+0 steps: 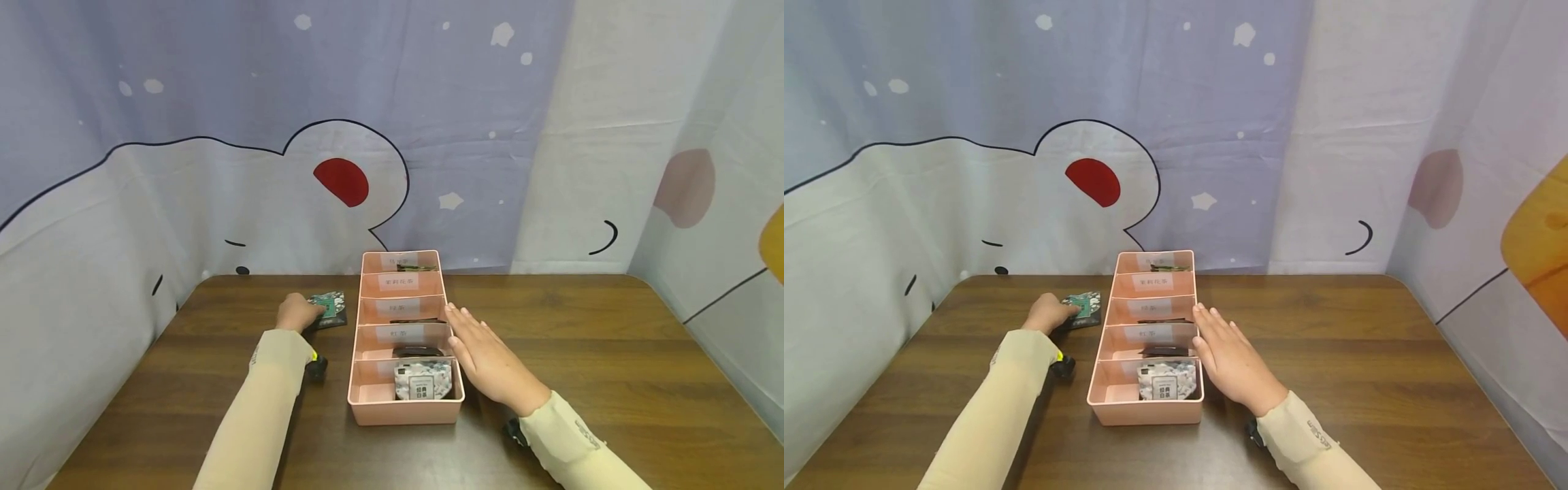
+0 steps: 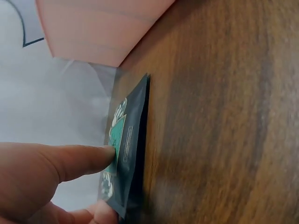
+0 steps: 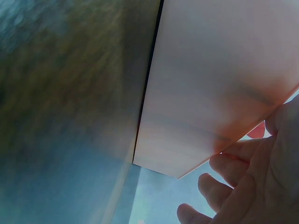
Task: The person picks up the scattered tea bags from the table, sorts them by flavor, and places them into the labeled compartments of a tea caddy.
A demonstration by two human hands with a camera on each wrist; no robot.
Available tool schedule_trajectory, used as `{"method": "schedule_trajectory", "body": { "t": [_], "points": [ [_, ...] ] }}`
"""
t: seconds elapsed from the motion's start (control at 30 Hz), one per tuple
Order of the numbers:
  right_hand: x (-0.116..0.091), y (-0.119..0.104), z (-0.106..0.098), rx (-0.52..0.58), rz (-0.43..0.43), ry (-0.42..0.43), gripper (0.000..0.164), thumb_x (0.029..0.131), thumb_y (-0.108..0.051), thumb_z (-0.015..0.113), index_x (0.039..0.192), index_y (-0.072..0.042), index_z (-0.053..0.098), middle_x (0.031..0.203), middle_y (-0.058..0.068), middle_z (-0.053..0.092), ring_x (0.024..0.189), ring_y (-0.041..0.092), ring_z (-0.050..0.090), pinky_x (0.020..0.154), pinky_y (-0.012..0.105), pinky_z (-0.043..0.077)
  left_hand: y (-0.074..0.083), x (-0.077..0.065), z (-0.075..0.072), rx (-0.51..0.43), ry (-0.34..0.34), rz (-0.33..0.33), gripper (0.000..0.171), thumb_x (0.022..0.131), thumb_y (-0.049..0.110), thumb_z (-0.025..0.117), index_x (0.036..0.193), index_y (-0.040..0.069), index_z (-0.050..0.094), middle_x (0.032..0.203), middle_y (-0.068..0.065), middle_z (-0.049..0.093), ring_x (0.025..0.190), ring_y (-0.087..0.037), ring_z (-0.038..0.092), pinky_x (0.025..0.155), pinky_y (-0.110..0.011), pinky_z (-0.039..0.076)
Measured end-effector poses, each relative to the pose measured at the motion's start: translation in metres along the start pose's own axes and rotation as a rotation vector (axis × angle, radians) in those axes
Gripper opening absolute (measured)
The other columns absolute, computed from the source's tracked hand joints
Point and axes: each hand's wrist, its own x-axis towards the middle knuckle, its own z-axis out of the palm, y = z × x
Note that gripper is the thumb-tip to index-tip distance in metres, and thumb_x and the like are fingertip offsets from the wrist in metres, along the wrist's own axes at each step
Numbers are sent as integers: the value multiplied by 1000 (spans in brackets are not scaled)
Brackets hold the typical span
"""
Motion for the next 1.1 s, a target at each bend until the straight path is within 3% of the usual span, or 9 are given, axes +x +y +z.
{"method": "schedule_trajectory", "body": {
  "t": [0.23,0.37,0.53,0.67,0.83,1.1],
  "points": [
    [0,0,0,3,3,3,55,112,-33,34,159,-3,31,165,10,28,152,32,24,121,57,23,-9,1,-4,-123,-11,21,51,96,20,65,125,-21,57,130,-36,57,118,-46,56,102,-54,47],
    [0,1,1,1,1,5,55,112,-32,34,159,-4,30,165,10,28,152,32,24,120,57,24,-12,2,-4,-245,-3,3,46,97,15,61,129,-18,53,134,-35,52,124,-45,50,107,-54,43],
    [0,1,1,-2,-2,2,55,112,-33,33,160,-4,29,165,11,28,152,32,23,121,56,23,-14,0,-5,-390,21,-13,41,100,9,54,132,-15,47,135,-33,48,116,-41,49,100,-53,45],
    [0,1,1,-2,-3,2,55,112,-32,33,160,-4,29,165,11,28,152,32,23,121,56,23,-14,0,-6,-477,9,-10,41,103,7,48,138,-14,44,140,-32,45,122,-41,49,100,-53,47],
    [0,1,1,-3,-4,5,55,112,-32,34,159,-4,30,165,10,28,152,32,24,120,58,24,-12,0,-9,-546,2,19,43,105,8,45,142,-13,41,143,-31,43,133,-42,44,105,-53,47],
    [0,0,1,-5,-6,7,55,112,-31,34,159,-3,31,164,12,29,151,33,24,120,57,23,-3,-2,-13,-588,33,59,36,106,9,47,137,-9,48,130,-22,52,114,-27,51,86,-33,54]
  ]
}}
